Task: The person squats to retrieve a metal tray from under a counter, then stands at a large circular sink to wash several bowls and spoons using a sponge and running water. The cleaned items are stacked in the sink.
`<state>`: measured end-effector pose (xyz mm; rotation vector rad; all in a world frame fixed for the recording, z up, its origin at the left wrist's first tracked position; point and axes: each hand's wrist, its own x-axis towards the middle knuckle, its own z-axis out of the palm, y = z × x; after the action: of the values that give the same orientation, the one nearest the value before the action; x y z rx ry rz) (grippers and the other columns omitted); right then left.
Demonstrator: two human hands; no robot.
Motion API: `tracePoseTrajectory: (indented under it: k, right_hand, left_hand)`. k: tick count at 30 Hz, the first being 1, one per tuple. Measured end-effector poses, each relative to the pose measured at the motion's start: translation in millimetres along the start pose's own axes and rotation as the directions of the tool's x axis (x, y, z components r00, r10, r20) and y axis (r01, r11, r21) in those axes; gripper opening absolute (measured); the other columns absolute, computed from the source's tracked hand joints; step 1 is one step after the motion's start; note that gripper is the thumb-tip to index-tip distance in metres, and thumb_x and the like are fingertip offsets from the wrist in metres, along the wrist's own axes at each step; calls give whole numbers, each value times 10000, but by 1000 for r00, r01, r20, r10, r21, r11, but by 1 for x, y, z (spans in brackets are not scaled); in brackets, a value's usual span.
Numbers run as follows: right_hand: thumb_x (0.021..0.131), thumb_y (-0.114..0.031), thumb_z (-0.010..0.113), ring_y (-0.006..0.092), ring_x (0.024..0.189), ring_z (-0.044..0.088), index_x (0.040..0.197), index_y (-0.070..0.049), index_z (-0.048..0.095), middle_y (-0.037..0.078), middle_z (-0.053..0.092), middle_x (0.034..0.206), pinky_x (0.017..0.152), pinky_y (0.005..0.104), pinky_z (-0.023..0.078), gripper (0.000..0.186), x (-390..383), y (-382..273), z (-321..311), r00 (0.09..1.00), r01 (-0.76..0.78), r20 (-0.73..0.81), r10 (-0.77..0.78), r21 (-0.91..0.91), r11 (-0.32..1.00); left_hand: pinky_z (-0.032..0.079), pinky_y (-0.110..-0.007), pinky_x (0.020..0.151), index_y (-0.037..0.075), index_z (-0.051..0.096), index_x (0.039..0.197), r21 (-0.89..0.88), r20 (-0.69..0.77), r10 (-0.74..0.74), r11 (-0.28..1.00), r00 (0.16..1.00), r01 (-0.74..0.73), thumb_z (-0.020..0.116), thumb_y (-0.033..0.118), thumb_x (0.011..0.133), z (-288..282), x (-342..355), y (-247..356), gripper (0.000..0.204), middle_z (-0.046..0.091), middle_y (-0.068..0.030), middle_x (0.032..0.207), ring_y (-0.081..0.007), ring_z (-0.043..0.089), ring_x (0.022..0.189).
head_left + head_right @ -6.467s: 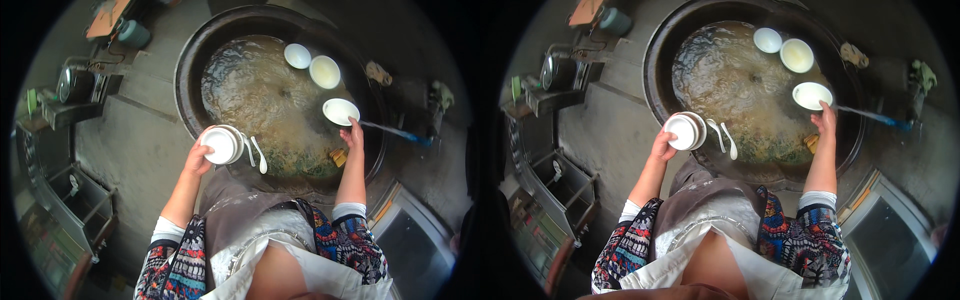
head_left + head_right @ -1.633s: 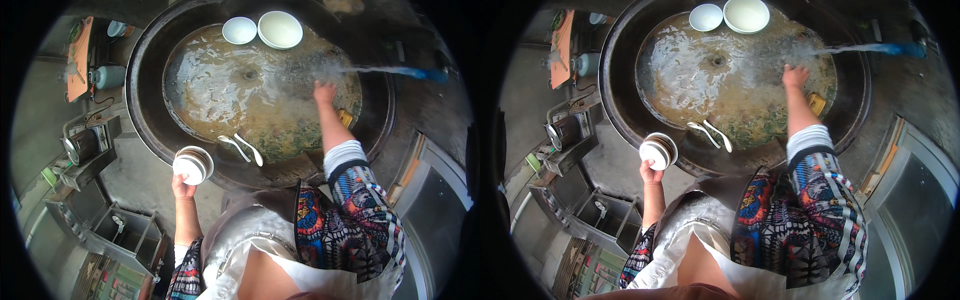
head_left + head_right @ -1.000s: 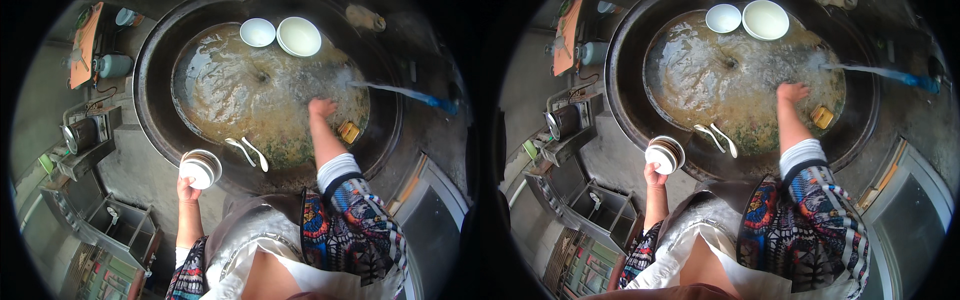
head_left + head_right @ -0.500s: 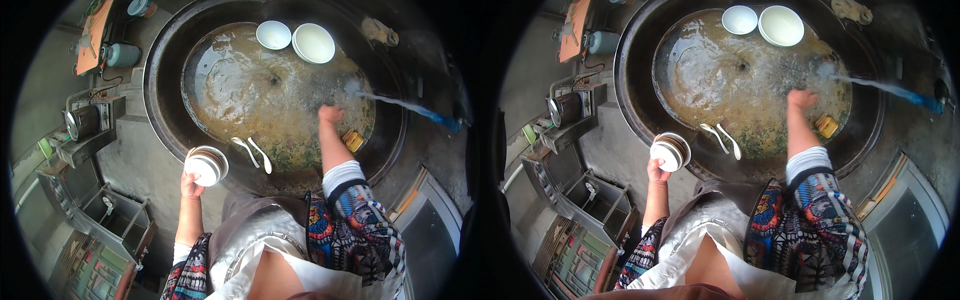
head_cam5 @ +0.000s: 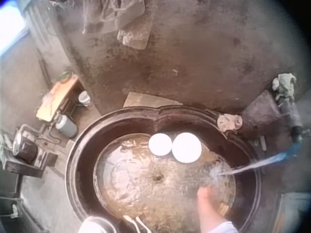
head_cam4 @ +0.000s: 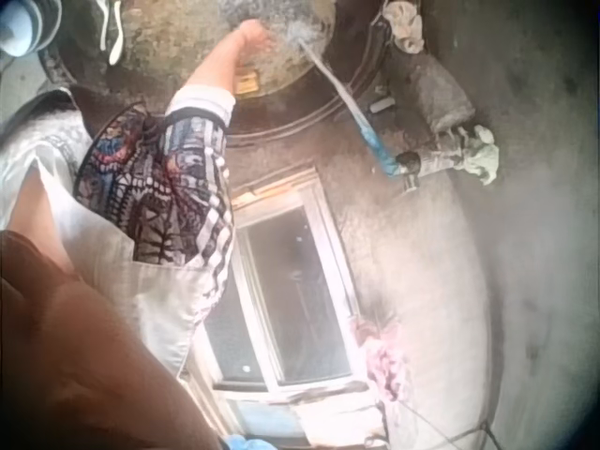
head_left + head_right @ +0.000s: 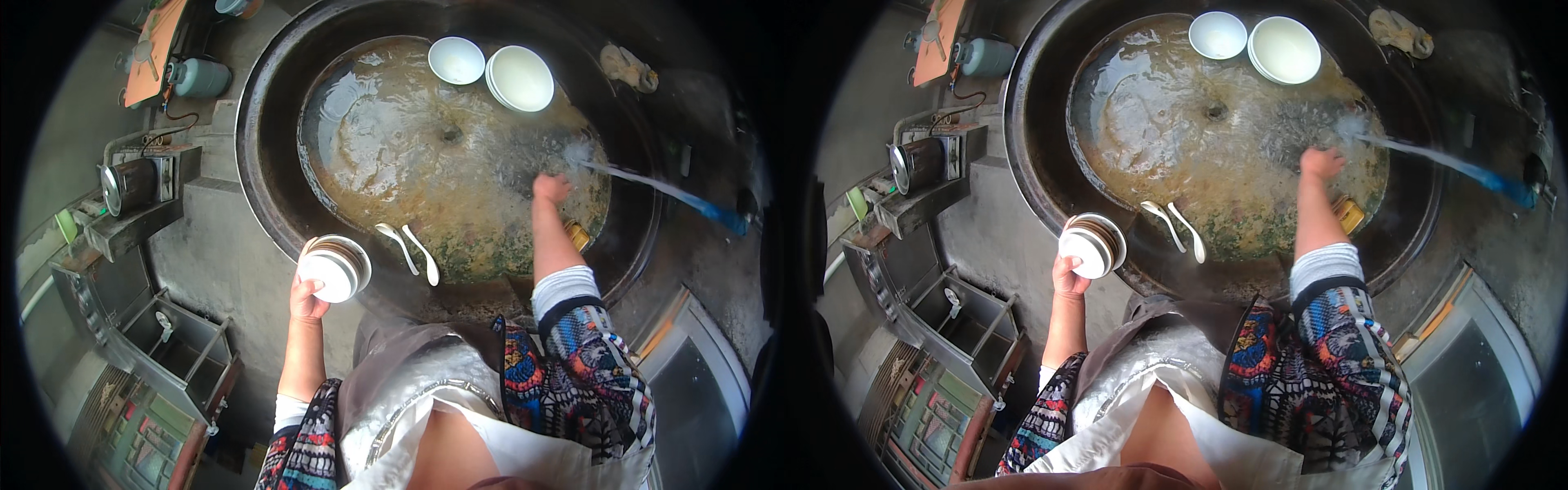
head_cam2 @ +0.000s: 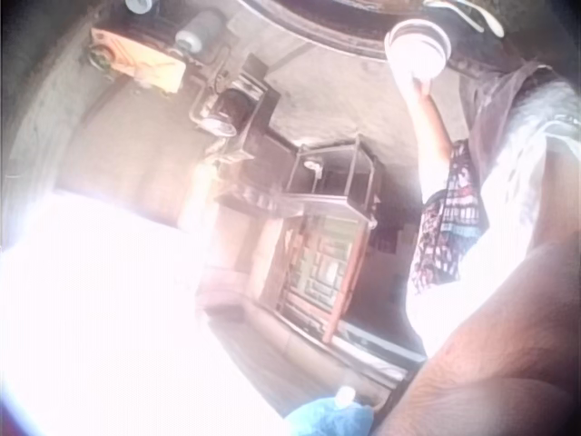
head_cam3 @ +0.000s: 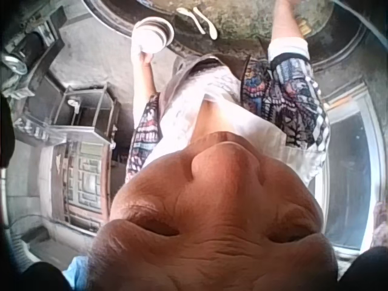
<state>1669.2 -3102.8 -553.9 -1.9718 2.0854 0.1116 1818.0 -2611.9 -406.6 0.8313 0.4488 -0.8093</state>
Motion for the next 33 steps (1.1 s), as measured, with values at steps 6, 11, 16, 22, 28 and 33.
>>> tracePoseTrajectory:
  k: [6, 11, 16, 22, 28, 33]
  right_hand:
    - [835, -370, 607, 369, 1338, 257, 1335, -11, 410, 268, 326, 1403, 1077, 429, 254, 646, -81, -80, 49, 968, 81, 192, -162, 370, 925]
    - [857, -335, 589, 334, 1286, 358, 1282, 32, 451, 233, 462, 1318, 1068, 403, 263, 579, -25, -55, 8, 941, 30, 201, -273, 752, 658]
    - [853, -414, 559, 388, 1299, 303, 1288, 60, 421, 282, 332, 1385, 1074, 456, 231, 659, -7, 2, 17, 998, 43, -49, -38, 103, 994]
    - [854, -316, 599, 346, 1253, 381, 1264, 48, 471, 274, 402, 1338, 1044, 404, 287, 563, -74, -57, 43, 929, 46, 286, -237, 544, 838]
    - [858, -76, 569, 196, 1078, 549, 1188, -55, 578, 107, 589, 1186, 934, 321, 416, 330, -29, -16, -83, 955, 97, 111, -275, 759, 644]
    - [818, 18, 558, 150, 820, 580, 1118, 18, 561, 107, 609, 974, 647, 248, 481, 300, 40, 37, -270, 940, 298, -330, 90, 918, 262]
  left_hand:
    - [424, -354, 977, -14, 357, 1335, -5, -34, -4, 1000, 999, 4, 604, 9, 574, 0, -1, 1, 800, 540, -135, 1185, -260, 531, 1105]
    - [419, -352, 981, -14, 363, 1334, -2, -7, 7, 1000, 1000, -7, 606, 14, 571, -2, 0, 0, 801, 540, -135, 1187, -258, 532, 1103]
    - [420, -352, 980, -13, 366, 1331, -13, 5, -11, 1000, 1000, 11, 606, 12, 574, -5, 0, -1, 795, 530, -131, 1200, -258, 526, 1108]
    - [426, -356, 978, -5, 366, 1331, 13, -25, -5, 1000, 1000, 5, 588, 9, 574, -2, 0, 1, 789, 526, -127, 1200, -259, 521, 1115]
    - [426, -364, 980, 2, 361, 1337, -10, 18, -7, 1000, 1000, 7, 575, 5, 583, -1, 0, 0, 783, 524, -125, 1195, -263, 518, 1114]
    - [415, -392, 1000, 14, 368, 1336, 3, 75, 10, 1000, 997, -10, 572, 22, 615, -9, 2, -3, 750, 515, -136, 1218, -283, 510, 1131]
